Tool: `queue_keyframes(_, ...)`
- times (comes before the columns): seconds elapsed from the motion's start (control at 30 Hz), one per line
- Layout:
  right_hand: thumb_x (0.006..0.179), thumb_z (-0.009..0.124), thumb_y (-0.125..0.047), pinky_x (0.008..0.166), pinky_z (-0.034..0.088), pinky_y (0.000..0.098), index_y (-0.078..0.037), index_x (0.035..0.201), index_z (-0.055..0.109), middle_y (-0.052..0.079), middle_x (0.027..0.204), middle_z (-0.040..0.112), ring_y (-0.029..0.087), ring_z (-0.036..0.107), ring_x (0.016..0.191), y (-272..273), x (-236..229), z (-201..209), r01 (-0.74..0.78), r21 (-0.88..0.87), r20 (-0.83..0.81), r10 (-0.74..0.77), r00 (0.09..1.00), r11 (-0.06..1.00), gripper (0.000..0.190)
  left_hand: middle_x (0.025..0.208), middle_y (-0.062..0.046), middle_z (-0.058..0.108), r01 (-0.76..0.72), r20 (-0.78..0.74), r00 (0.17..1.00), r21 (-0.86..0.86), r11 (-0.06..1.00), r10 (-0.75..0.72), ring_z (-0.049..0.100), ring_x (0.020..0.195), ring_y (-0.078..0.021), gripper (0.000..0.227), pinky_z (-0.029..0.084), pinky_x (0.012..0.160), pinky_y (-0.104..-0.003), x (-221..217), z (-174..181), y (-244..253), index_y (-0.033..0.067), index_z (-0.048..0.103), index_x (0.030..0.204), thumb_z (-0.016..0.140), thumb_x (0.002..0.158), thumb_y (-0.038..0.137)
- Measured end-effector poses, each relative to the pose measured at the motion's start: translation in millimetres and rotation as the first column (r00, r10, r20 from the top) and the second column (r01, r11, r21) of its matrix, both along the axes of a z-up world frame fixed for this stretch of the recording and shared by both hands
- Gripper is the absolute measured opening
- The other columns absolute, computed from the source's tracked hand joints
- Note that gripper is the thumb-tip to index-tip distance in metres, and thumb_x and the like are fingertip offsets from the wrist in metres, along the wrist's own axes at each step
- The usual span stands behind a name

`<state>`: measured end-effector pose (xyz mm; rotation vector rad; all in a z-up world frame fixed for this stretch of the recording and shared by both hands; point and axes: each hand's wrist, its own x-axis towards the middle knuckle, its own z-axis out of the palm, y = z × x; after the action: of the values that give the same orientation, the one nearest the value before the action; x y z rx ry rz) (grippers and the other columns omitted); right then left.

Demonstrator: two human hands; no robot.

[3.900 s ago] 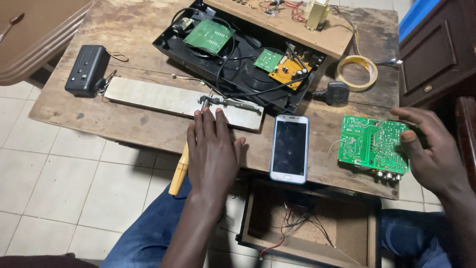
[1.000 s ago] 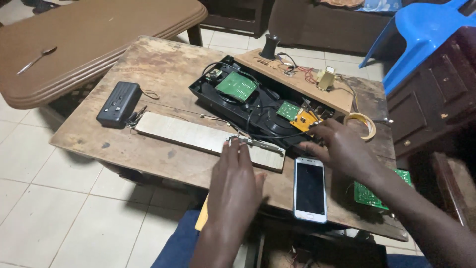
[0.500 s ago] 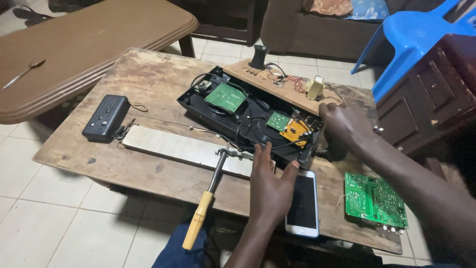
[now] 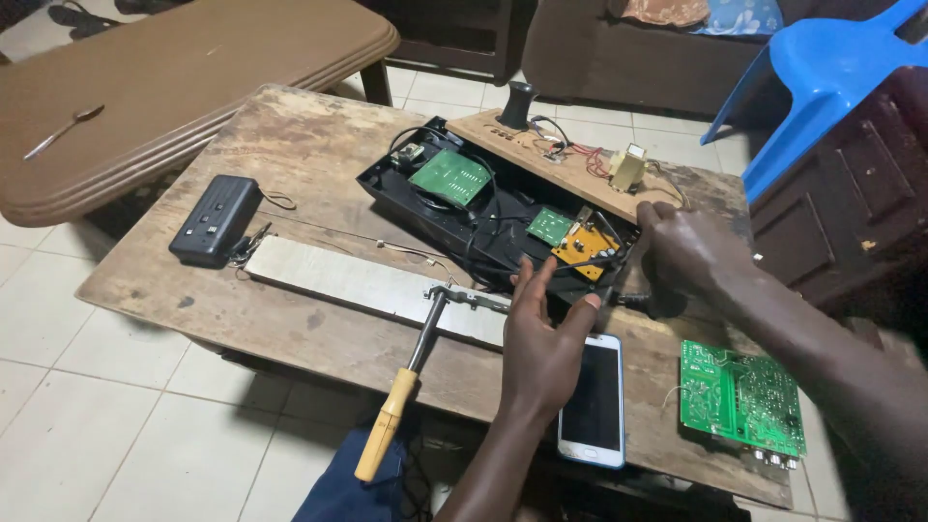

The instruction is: Inspecting and examining a green circuit board and small electronic components on a wooden workbench.

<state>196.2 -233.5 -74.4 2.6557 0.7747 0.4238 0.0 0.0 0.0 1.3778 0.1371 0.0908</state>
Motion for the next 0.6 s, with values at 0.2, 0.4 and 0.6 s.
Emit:
queue_keyframes(0.2,0.066,0.083,-0.042,0.071,0.066,0.0481,-0.011,0.11,0.064,0.01,0.103,0.077,0.037,0.079,0.086,-8,14,2,0.004,0.036,-0.091,0.0,0.996,0.999,0.057,0.166,-0.035,0.01,0.021,0.009,1.0,0.004,1.0,-0.021,-0.005,0.152,-0.0539,0.074,0.016,0.12,-0.066,9,-5,4,-0.0074,0.041,0.151,0.065,0.09,0.027)
queue_keyframes(0.4,0.063,0.085,-0.036,0.069,0.066,0.0445,-0.011,0.107,0.068,0.01,0.1,0.078,0.033,0.079,0.084,0,13,13,-0.008,0.023,-0.076,0.01,0.997,1.0,0.053,0.167,-0.03,0.015,0.038,-0.049,0.998,0.052,0.998,-0.036,-0.003,0.156,-0.0474,0.071,0.018,0.122,-0.062,12,2,12,-0.0041,0.049,0.148,0.065,0.089,0.032)
queue_keyframes(0.6,0.071,0.08,-0.031,0.069,0.065,0.0428,-0.012,0.103,0.07,0.01,0.098,0.077,0.034,0.079,0.086,17,-9,44,0.02,0.073,-0.132,-0.01,0.991,0.997,0.038,0.166,-0.03,0.017,0.088,-0.084,0.993,0.039,0.995,-0.084,0.012,0.151,-0.0531,0.068,0.028,0.118,-0.064,-3,14,10,-0.0014,0.055,0.144,0.064,0.089,0.036)
